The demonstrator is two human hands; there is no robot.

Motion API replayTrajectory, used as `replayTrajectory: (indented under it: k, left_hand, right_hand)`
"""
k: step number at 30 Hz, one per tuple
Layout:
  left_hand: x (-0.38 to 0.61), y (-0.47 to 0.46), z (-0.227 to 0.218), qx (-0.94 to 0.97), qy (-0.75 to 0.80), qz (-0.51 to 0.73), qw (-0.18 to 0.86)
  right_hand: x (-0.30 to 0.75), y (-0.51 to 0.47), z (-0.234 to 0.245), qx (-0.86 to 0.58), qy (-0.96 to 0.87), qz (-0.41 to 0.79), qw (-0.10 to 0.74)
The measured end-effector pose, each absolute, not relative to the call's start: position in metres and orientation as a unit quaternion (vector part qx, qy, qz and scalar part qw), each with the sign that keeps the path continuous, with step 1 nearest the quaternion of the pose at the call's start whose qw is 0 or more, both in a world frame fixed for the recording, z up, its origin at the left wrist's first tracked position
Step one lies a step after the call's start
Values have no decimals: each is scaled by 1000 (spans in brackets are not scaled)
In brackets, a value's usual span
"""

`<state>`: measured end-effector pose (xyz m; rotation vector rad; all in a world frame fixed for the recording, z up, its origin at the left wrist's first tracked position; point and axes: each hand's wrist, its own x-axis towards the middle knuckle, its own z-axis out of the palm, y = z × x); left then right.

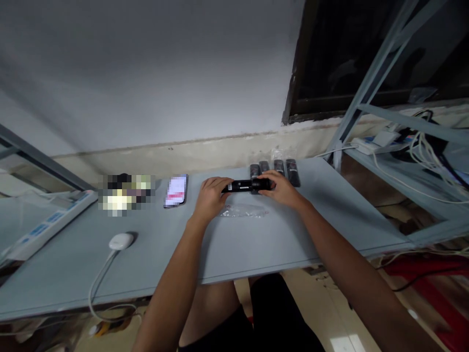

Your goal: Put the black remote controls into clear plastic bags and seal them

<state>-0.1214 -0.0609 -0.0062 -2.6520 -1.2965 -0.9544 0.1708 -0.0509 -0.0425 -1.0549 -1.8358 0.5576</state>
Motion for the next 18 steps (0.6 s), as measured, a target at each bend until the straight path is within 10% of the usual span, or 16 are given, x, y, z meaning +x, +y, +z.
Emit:
replayTrajectory:
  k: [18]
  left_hand:
    - [-121, -62, -6, -851, -426, -307, 17]
  right_hand:
    - [171, -54, -38, -443, -737, 236, 453]
